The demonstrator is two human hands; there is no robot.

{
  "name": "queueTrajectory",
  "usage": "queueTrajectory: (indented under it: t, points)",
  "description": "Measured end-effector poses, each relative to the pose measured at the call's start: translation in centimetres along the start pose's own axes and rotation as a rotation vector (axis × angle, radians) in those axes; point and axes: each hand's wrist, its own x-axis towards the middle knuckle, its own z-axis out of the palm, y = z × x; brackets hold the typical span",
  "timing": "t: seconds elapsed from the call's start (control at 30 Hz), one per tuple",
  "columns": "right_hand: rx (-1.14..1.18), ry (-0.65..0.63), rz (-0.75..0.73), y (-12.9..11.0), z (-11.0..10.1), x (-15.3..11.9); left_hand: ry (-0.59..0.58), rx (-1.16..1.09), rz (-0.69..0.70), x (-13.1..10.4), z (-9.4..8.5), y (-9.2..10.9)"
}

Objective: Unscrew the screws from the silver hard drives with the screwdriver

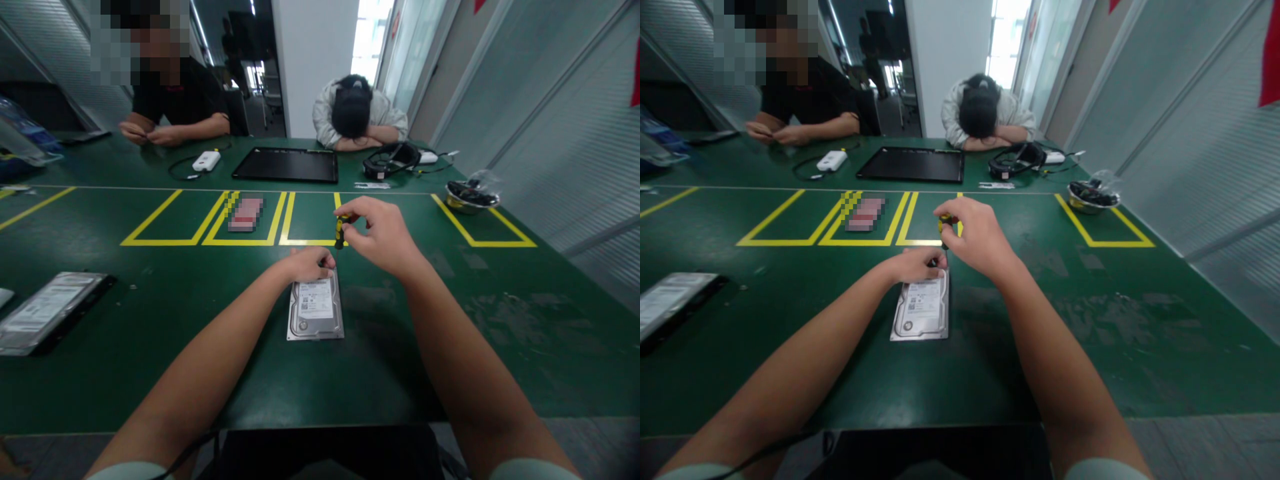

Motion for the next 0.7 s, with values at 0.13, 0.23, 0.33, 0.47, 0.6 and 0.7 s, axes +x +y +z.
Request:
queueTrajectory:
  t: [0.13,0.23,0.33,0.47,0.6,0.7]
  points:
    - [-0.010,0.011,-0.004,-0.13,-0.01,0.10,-0.003,-0.004,0.003,0.00,-0.07,0.00]
    - [-0.030,0.026,0.008,-0.12,-0.06,0.11,-0.003,0.000,0.002,0.02,-0.06,-0.04]
    - [-0.022,0.016,-0.018,0.06,-0.06,0.03,0.005,0.004,0.001,0.10,0.07,-0.14]
    - [-0.013,0.019,-0.025,0.22,0.00,-0.04,0.004,0.003,-0.006,0.18,0.18,-0.23]
    - [-0.002,0.021,-0.010,-0.02,-0.05,0.07,0.001,0.006,-0.009,0.13,0.08,-0.18]
    - [-0.009,0.047,0.012,-0.15,-0.12,0.13,-0.001,0.006,-0.018,0.09,0.03,-0.11]
